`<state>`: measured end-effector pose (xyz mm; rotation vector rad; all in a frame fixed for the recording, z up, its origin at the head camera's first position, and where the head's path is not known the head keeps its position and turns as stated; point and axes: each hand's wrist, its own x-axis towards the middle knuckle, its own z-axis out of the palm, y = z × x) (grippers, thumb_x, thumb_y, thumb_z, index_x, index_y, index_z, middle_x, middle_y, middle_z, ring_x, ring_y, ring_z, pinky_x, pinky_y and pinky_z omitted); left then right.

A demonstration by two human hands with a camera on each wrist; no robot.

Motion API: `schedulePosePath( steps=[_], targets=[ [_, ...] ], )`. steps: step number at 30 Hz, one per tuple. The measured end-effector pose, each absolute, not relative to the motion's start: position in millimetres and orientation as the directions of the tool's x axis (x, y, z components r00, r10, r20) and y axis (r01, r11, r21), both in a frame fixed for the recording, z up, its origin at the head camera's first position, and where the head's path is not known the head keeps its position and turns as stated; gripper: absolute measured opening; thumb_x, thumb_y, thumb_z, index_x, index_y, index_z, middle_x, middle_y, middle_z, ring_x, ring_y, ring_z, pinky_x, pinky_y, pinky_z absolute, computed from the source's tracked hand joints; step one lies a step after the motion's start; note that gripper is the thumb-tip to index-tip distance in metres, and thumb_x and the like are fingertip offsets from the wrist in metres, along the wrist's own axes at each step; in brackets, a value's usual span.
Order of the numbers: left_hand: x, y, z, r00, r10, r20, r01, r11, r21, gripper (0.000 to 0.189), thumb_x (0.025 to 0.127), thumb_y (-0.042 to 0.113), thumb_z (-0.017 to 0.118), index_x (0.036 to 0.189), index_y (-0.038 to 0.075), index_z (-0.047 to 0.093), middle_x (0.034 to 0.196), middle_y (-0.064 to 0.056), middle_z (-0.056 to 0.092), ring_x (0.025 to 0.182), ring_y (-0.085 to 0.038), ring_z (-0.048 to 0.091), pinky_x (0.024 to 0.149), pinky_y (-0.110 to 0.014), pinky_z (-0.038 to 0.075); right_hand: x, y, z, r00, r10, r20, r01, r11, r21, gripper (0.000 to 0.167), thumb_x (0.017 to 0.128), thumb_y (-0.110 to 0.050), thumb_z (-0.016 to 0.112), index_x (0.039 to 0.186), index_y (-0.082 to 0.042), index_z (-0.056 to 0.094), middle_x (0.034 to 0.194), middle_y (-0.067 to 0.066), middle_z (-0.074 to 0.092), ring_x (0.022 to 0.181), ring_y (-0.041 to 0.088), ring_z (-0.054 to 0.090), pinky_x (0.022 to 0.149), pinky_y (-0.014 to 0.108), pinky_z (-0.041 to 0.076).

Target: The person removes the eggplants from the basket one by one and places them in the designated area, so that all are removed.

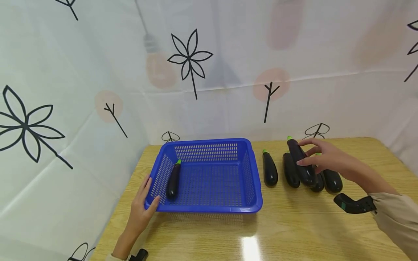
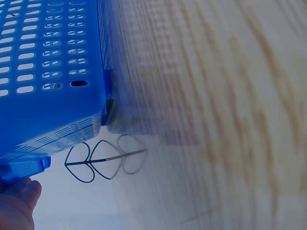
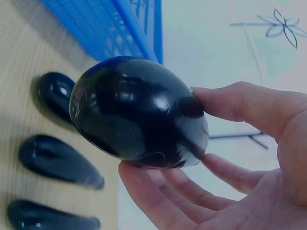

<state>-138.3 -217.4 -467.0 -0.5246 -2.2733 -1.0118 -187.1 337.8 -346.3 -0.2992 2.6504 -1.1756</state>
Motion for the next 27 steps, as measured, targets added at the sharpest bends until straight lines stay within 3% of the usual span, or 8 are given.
schedulePosePath(
  steps=[3,7,10,14,17,21,26,27],
  targets=[
    [-137.4,-217.8,-467.9,-0.746,0.11,0.657,0.56,0.636,0.53,0.067,0.082,0.01,0.066,0.141,-0.005,0.038,0.15,-0.013,0.031,0.129,-0.04,0.038,0.104,-0.012,0.022,-186.9,349.3,-349.3,-0.961,-0.246,-0.125,-0.078,0.675,-0.734,0.066,0.091,-0.024,0.063,0.141,-0.001,0.026,0.128,0.039,0.038,0.095,0.029,0.06,0.067,0.038,0.053],
    [-137.6,-217.3,-468.3,-0.734,0.119,0.668,0.58,0.622,0.526,0.066,0.082,0.009,0.066,0.141,-0.007,0.038,0.15,-0.015,0.031,0.129,-0.041,0.038,0.104,-0.014,0.023,-185.6,365.0,-352.8,-0.967,-0.217,-0.131,-0.061,0.701,-0.71,0.066,0.092,-0.027,0.062,0.142,-0.005,0.025,0.133,0.038,0.033,0.093,0.009,0.056,0.068,0.041,0.051],
    [-137.6,-216.1,-468.0,-0.731,0.124,0.671,0.588,0.615,0.526,0.066,0.082,0.009,0.066,0.14,-0.007,0.039,0.15,-0.015,0.031,0.129,-0.04,0.038,0.104,-0.015,0.024,-184.3,376.4,-355.2,-0.969,-0.211,-0.131,-0.063,0.719,-0.692,0.063,0.094,-0.027,0.059,0.143,-0.008,0.024,0.136,0.036,0.028,0.097,0.014,0.055,0.069,0.044,0.05],
    [-135.9,-215.2,-468.2,-0.744,0.115,0.658,0.57,0.623,0.536,0.066,0.082,0.01,0.066,0.14,-0.007,0.04,0.15,-0.013,0.032,0.129,-0.038,0.039,0.104,-0.015,0.024,-184.8,388.9,-359.5,-0.97,-0.186,-0.156,-0.032,0.735,-0.677,0.067,0.095,-0.031,0.056,0.149,-0.014,0.019,0.135,0.04,0.025,0.108,0.051,0.045,0.069,0.048,0.049],
    [-134.4,-215.4,-468.3,-0.75,0.11,0.652,0.559,0.631,0.538,0.066,0.082,0.01,0.066,0.14,-0.007,0.04,0.15,-0.013,0.032,0.129,-0.038,0.04,0.103,-0.014,0.025,-187.1,398.1,-364.8,-0.971,-0.167,-0.172,-0.008,0.741,-0.672,0.076,0.096,-0.032,0.056,0.153,-0.012,0.01,0.132,0.044,0.024,0.111,0.061,0.036,0.069,0.048,0.049],
    [-135.1,-215.5,-466.6,-0.744,0.117,0.658,0.567,0.632,0.529,0.066,0.082,0.009,0.066,0.141,-0.006,0.039,0.15,-0.014,0.031,0.129,-0.038,0.039,0.103,-0.016,0.025,-190.8,412.4,-374.4,-0.972,-0.159,-0.176,0.002,0.736,-0.676,0.075,0.096,-0.032,0.054,0.153,-0.011,0.009,0.132,0.047,0.021,0.11,0.065,0.032,0.071,0.051,0.049],
    [-137.3,-215.6,-464.2,-0.743,0.125,0.658,0.571,0.632,0.525,0.067,0.083,0.01,0.066,0.141,-0.005,0.038,0.151,-0.014,0.031,0.13,-0.038,0.038,0.104,-0.015,0.024,-195.4,430.1,-384.0,-0.978,-0.108,-0.179,0.042,0.738,-0.674,0.058,0.096,-0.035,0.054,0.142,-0.035,0.019,0.13,0.049,0.017,0.107,0.067,0.03,0.075,0.058,0.046],
    [-137.3,-215.8,-464.0,-0.746,0.124,0.655,0.567,0.634,0.526,0.067,0.083,0.01,0.066,0.142,-0.005,0.038,0.151,-0.013,0.031,0.13,-0.037,0.038,0.104,-0.015,0.024,-196.4,432.9,-385.0,-0.979,-0.093,-0.182,0.055,0.736,-0.674,0.057,0.095,-0.036,0.055,0.141,-0.034,0.022,0.13,0.05,0.016,0.107,0.067,0.03,0.074,0.058,0.046]
  ],
)
